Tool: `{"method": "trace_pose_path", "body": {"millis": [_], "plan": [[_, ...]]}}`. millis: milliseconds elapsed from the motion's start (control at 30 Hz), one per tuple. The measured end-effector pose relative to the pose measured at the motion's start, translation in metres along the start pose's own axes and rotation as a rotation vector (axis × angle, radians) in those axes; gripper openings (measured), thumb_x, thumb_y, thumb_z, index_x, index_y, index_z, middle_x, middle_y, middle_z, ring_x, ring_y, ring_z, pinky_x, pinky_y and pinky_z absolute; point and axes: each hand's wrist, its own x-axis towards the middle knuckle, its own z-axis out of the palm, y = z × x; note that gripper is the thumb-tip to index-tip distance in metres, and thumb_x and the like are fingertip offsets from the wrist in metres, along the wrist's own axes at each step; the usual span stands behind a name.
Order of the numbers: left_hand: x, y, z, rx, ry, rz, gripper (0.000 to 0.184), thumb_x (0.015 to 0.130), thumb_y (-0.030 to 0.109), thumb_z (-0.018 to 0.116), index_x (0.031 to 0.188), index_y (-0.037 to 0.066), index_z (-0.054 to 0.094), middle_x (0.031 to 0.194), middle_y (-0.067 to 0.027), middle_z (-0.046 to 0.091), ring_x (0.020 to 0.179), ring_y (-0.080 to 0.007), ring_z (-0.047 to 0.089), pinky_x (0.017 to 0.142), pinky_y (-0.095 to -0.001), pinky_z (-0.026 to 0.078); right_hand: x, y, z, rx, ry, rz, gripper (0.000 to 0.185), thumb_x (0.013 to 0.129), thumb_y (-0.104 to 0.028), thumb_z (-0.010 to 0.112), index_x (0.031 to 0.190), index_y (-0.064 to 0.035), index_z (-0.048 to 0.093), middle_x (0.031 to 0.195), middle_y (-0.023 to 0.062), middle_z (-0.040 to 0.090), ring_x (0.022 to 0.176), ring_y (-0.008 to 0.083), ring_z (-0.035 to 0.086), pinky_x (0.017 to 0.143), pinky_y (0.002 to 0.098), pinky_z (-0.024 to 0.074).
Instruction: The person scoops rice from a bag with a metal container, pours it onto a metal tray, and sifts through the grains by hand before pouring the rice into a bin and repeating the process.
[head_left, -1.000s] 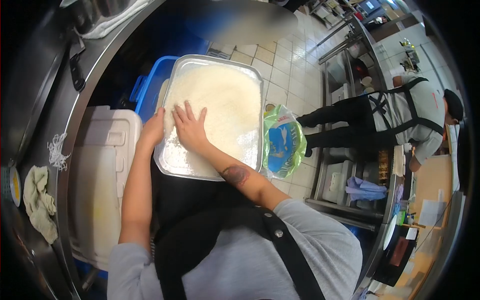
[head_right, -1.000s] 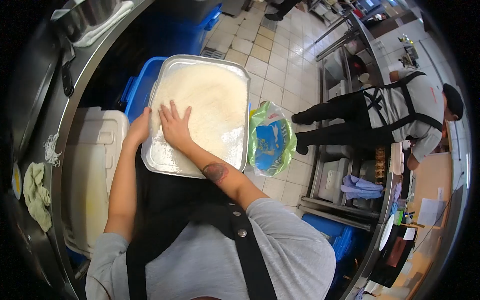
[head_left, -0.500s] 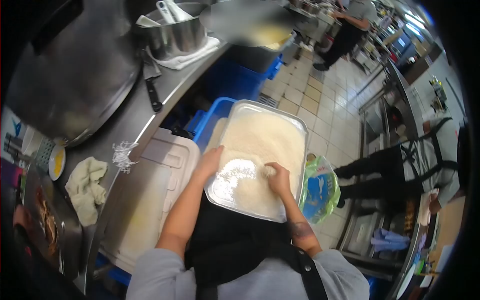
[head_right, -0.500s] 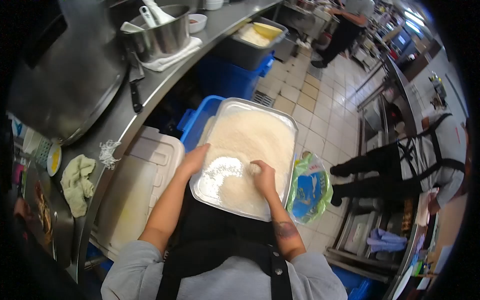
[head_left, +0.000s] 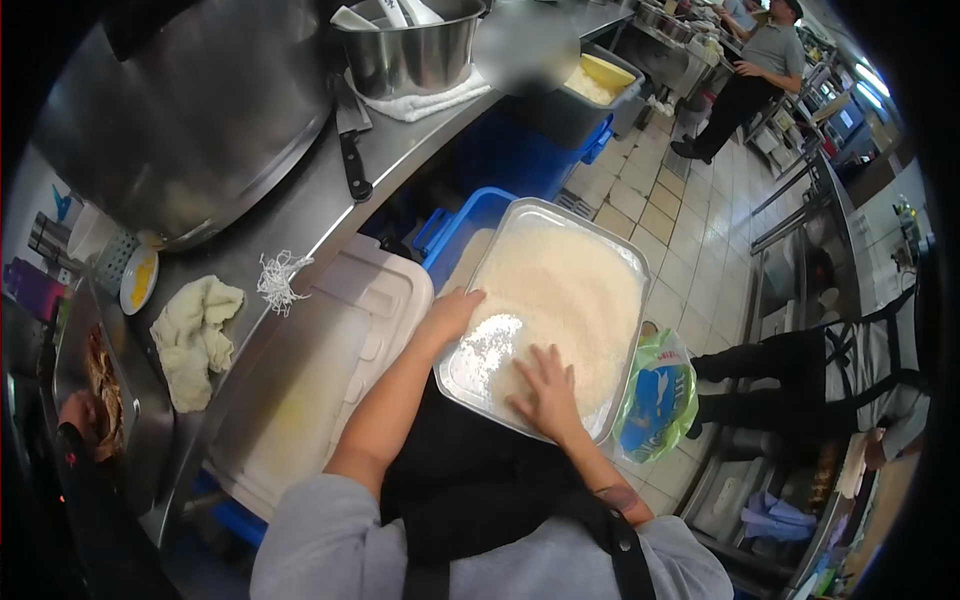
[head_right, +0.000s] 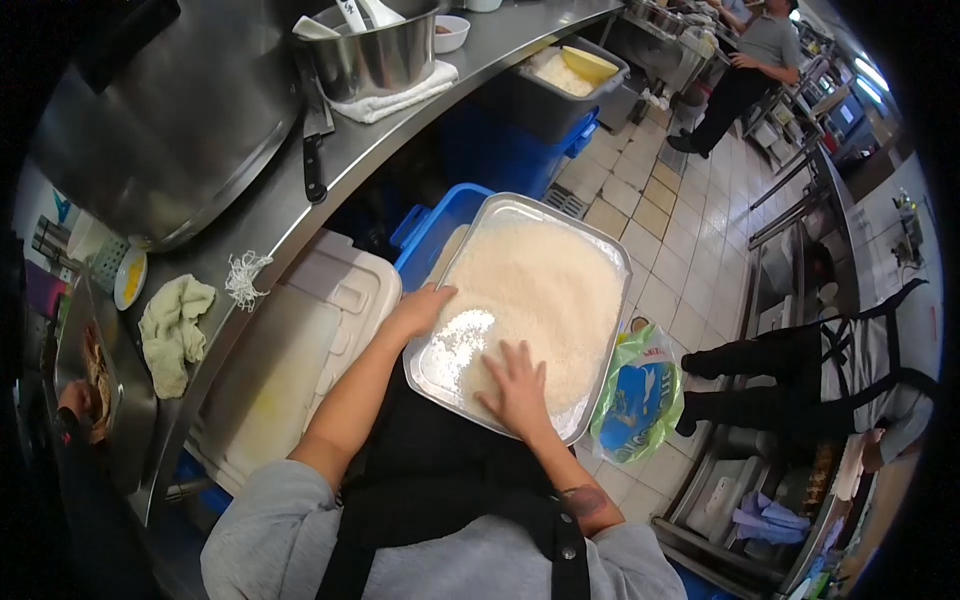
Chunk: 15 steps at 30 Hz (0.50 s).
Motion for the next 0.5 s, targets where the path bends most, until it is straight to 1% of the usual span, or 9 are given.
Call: {"method": "trace_pose_path", "body": {"millis": [33,133,167,233,300,333,400,467,500], "plan": [[-0.004,0.004,-0.005,0.016,-0.021,-0.004,0.048,0.09,0.004,0.044,0.136,0.017,0.049,0.129,-0.0207,0.053,0.121,-0.0364,0.052,0.103,-0.0493,0.038,-0.002,-0.001,0.009,-0.061,-0.056,-0.069,0.06,0.08,-0.036,0.07,0.136,-0.0244,0.051,0.148,0.0124,0.036,0.14,0.0404,0.026,0.104,0.0701,0.0227],[0.001,-0.001,0.001,0.029,-0.041,-0.014,0.045,0.093,0.011,0.04,0.136,0.023,0.05,0.131,-0.0211,0.052,0.123,-0.0366,0.05,0.105,-0.0527,0.034,0.006,0.014,0.03,-0.124,0.012,-0.2,0.054,0.083,-0.038,0.066,0.134,-0.0281,0.052,0.148,0.0098,0.038,0.141,0.0359,0.027,0.104,0.0698,0.023],[0.005,-0.005,0.007,0.024,-0.045,-0.014,0.045,0.094,0.013,0.039,0.136,0.024,0.05,0.132,-0.0211,0.052,0.124,-0.0367,0.05,0.106,-0.0537,0.033,0.016,0.021,0.033,-0.103,-0.003,-0.153,0.05,0.085,-0.039,0.063,0.133,-0.0302,0.054,0.148,0.0081,0.039,0.142,0.0337,0.027,0.104,0.069,0.0226],[0.007,-0.008,0.008,0.055,-0.055,0.013,0.045,0.095,0.016,0.037,0.136,0.029,0.05,0.133,-0.0211,0.05,0.124,-0.0372,0.049,0.107,-0.0546,0.03,0.041,0.036,0.037,-0.114,0.09,-0.114,0.049,0.086,-0.038,0.063,0.133,-0.0297,0.054,0.148,0.0089,0.039,0.141,0.0343,0.027,0.106,0.0671,0.0224],[0.009,-0.011,0.009,0.09,-0.065,0.018,0.047,0.095,0.015,0.037,0.137,0.031,0.049,0.13,-0.0202,0.052,0.121,-0.0367,0.051,0.106,-0.0524,0.033,0.069,0.051,0.038,-0.135,0.208,-0.026,0.049,0.085,-0.037,0.063,0.132,-0.0276,0.054,0.147,0.0106,0.039,0.141,0.0349,0.027,0.104,0.0651,0.0254],[0.007,-0.006,0.006,0.079,-0.062,-0.007,0.048,0.094,0.013,0.039,0.137,0.03,0.049,0.13,-0.0206,0.052,0.12,-0.0372,0.052,0.105,-0.0507,0.035,0.08,0.054,0.034,-0.134,0.246,0.045,0.049,0.085,-0.037,0.063,0.132,-0.0266,0.054,0.146,0.0112,0.041,0.139,0.0353,0.03,0.103,0.0648,0.0268],[0.003,-0.001,0.0,0.059,-0.055,-0.002,0.055,0.09,0.003,0.042,0.137,0.029,0.049,0.131,-0.0216,0.051,0.12,-0.0388,0.052,0.104,-0.0497,0.036,0.089,0.056,0.029,-0.119,0.285,0.159,0.049,0.085,-0.036,0.063,0.132,-0.0251,0.055,0.143,0.0121,0.044,0.136,0.0357,0.033,0.101,0.0647,0.0288],[-0.001,0.0,-0.003,0.109,-0.044,0.028,0.046,0.095,0.012,0.038,0.137,0.026,0.049,0.131,-0.023,0.051,0.12,-0.0387,0.052,0.103,-0.0506,0.038,0.093,0.05,0.03,-0.081,0.294,0.235,0.049,0.085,-0.036,0.063,0.131,-0.0239,0.055,0.14,0.0127,0.046,0.133,0.0358,0.035,0.099,0.065,0.0299],[-0.003,-0.001,-0.003,0.118,-0.043,0.026,0.046,0.094,0.011,0.039,0.137,0.026,0.049,0.131,-0.0228,0.051,0.121,-0.0386,0.051,0.103,-0.051,0.037,0.088,0.045,0.032,-0.125,0.359,0.19,0.044,0.084,-0.035,0.065,0.125,-0.0199,0.059,0.131,0.0126,0.052,0.126,0.0354,0.042,0.097,0.0615,0.0337]]}}
